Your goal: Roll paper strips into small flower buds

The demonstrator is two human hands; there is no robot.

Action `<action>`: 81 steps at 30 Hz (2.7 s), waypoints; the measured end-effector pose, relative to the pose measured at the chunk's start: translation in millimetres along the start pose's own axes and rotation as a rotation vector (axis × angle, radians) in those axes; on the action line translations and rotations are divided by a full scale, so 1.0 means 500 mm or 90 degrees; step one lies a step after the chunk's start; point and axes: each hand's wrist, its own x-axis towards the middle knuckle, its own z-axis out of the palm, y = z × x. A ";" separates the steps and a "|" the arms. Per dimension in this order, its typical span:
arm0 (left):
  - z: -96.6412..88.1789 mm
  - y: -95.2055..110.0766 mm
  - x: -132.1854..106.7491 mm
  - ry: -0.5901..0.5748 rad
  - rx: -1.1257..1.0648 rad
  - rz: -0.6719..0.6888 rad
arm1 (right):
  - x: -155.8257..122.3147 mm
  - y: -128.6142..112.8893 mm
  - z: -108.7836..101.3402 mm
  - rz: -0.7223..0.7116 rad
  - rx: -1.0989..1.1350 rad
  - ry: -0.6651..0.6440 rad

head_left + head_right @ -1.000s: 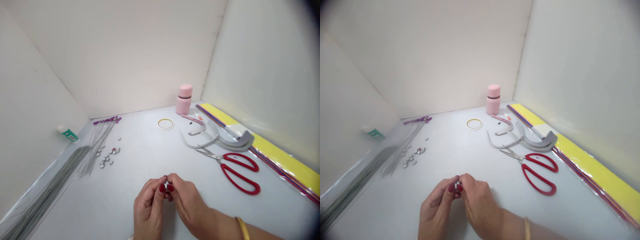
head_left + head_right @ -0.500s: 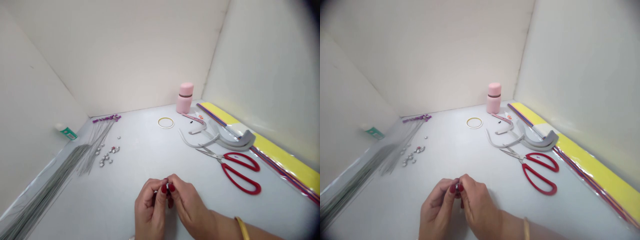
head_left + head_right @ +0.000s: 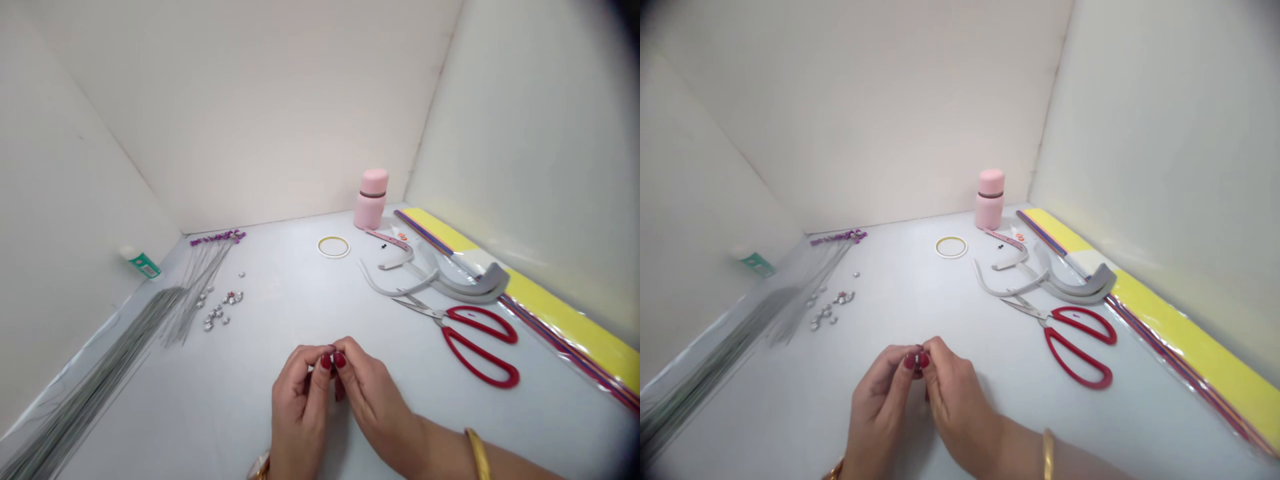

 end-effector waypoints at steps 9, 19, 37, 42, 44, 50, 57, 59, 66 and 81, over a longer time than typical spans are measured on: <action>0.004 -0.011 -0.007 0.053 -0.077 0.011 | -0.009 0.007 -0.009 -0.037 0.007 -0.005; 0.001 0.004 0.001 0.053 -0.072 -0.089 | 0.000 0.006 -0.016 -0.070 0.028 -0.006; 0.005 -0.001 -0.016 0.051 -0.100 -0.026 | -0.006 0.001 -0.007 -0.147 -0.058 0.010; 0.006 0.002 -0.016 0.067 -0.068 0.007 | 0.000 0.001 -0.006 -0.179 -0.096 0.032; 0.005 0.002 -0.013 0.064 -0.041 0.003 | 0.001 0.001 -0.006 -0.152 -0.097 0.032; -0.001 -0.004 -0.007 0.075 -0.058 -0.045 | -0.004 0.002 -0.007 -0.070 -0.027 0.017; -0.010 -0.007 -0.001 0.011 -0.016 0.049 | -0.007 0.005 -0.013 -0.050 0.016 -0.020; -0.008 -0.006 -0.001 0.019 -0.029 0.041 | -0.006 0.007 -0.014 -0.053 0.034 -0.019; 0.002 0.003 -0.001 -0.003 -0.129 -0.090 | -0.002 0.004 -0.014 -0.023 0.095 -0.019; -0.001 0.003 -0.008 0.007 -0.193 -0.262 | 0.000 0.008 -0.010 -0.025 0.106 -0.038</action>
